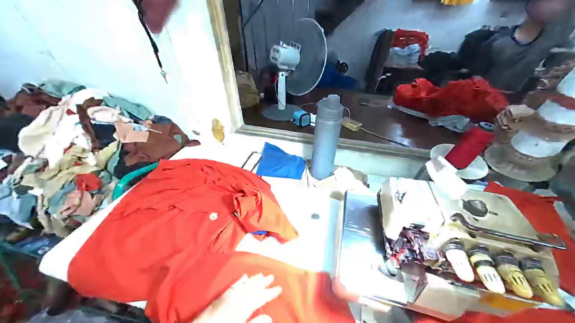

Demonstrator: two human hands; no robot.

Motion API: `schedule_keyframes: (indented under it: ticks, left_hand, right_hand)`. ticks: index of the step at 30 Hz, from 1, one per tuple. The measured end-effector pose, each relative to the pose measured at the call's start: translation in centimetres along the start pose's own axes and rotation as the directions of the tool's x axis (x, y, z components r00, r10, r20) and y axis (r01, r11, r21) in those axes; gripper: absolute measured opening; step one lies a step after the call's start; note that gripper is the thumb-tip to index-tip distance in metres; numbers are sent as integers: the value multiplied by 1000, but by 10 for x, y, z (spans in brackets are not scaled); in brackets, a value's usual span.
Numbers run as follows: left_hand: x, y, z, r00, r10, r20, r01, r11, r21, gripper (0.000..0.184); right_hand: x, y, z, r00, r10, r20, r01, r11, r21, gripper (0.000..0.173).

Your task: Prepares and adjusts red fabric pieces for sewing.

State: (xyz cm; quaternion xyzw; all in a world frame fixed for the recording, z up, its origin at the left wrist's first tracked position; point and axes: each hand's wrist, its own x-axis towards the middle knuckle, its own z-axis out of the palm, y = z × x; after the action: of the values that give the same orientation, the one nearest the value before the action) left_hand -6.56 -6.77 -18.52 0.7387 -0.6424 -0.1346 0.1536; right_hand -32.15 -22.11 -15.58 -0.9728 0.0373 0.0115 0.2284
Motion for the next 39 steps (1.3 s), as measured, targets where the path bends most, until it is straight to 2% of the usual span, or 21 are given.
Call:
schedule_keyframes:
  ticks: [2,4,7,10,13,15,18,20,22,23,24,26,28,29,31,33,36,39]
  left_hand:
    - [6,-1,42,999,-5,-40,8,997,71,52]
    - [6,-5,56,991,-64,-119,81,986,144,57]
    - [0,-18,55,950,-116,-290,180,962,205,56]
    - [-4,-25,40,919,-174,-355,265,937,226,51]
    - [11,-23,27,885,-128,-448,270,925,269,40]
    - [31,-20,24,874,-76,-480,218,944,249,30]
    - [65,-6,27,895,-29,-445,96,987,128,25]
    - [86,12,32,935,-49,-350,66,997,36,29]
    - [104,32,30,980,-154,-128,151,988,-29,38]
    - [112,41,27,978,-207,-13,206,978,-40,37]
    - [118,46,26,973,-229,39,231,972,-42,31]
    - [123,48,28,979,-203,35,204,977,-53,20]
    - [117,41,32,991,-123,-53,115,985,-128,17]
    - [112,34,35,984,-69,-165,39,983,-179,15]
    - [100,21,41,918,-16,-396,-103,955,-277,12]
    - [89,14,43,840,-97,-534,-151,903,-402,13]
    - [73,0,57,767,-191,-612,-142,880,-453,17]
    - [61,-9,67,782,-79,-619,-244,874,-420,28]
  right_hand:
    - [7,18,32,1000,14,-10,-13,996,91,31]
    - [10,21,50,992,1,-126,19,988,154,32]
    - [16,16,58,967,29,-252,6,990,137,32]
    - [26,16,72,947,45,-320,-6,992,123,35]
    - [32,16,78,905,51,-422,-28,998,61,31]
    - [33,17,80,889,52,-455,-40,999,36,29]
    - [36,18,81,874,51,-484,-51,999,13,26]
    - [37,17,79,877,62,-477,-58,998,22,24]
    - [37,15,76,889,80,-451,-71,997,38,23]
    - [38,14,74,893,90,-440,-77,996,48,23]
    - [38,13,73,895,102,-434,-86,995,58,22]
    - [39,13,73,894,115,-433,-92,993,74,21]
    - [37,14,73,896,123,-427,-93,992,91,21]
    - [37,14,73,896,125,-425,-88,991,104,22]
    - [36,18,75,896,122,-427,-65,987,146,22]
    - [33,23,77,888,119,-444,-20,975,222,23]
    - [32,26,72,879,122,-462,-5,969,247,24]
    - [32,24,65,902,123,-413,-42,979,200,22]
